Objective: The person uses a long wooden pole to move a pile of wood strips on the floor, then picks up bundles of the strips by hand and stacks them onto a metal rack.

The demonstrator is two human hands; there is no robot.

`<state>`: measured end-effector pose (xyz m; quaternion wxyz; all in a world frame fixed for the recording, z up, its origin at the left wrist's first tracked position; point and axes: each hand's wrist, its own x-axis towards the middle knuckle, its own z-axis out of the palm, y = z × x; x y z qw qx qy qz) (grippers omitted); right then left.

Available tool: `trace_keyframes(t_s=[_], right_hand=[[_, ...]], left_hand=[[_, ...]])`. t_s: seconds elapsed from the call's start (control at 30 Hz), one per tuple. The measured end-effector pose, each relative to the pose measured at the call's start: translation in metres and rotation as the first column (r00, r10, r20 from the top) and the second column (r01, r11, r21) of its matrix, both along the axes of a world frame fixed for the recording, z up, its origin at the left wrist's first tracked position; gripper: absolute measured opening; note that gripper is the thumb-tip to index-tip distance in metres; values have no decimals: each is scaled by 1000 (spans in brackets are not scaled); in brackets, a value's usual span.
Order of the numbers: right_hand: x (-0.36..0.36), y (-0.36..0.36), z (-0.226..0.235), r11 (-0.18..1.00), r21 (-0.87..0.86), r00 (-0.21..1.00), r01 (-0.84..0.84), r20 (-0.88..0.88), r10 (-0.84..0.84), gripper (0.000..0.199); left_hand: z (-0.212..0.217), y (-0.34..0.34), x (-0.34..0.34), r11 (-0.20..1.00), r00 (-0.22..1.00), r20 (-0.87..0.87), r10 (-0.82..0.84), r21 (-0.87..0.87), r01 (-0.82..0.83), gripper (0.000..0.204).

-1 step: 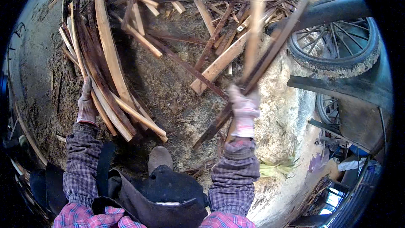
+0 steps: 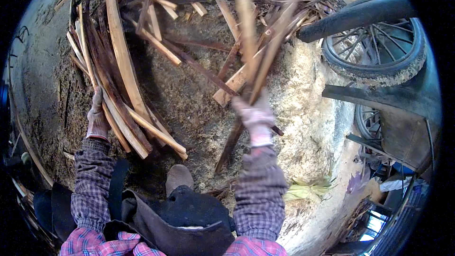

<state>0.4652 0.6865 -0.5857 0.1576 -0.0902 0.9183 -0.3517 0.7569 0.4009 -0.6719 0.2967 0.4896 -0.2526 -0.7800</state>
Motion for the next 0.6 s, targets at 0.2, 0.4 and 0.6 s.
trace_keyframes(t_s=[0.2, 0.4, 0.6], right_hand=[[-8, -1, -109, 324, -546, 443, 773, 829, 341, 46], [46, 70, -84, 222, -34, -151, 974, 634, 759, 47], [84, 7, -9, 890, -385, 923, 243, 373, -91, 46]], left_hand=[[-13, -4, 1, 993, 998, 20, 60, -107, -57, 59], [-15, -3, 3, 988, 1000, 15, -3, -154, 5, 61], [-20, -5, 4, 994, 998, -58, -23, -110, 17, 67]])
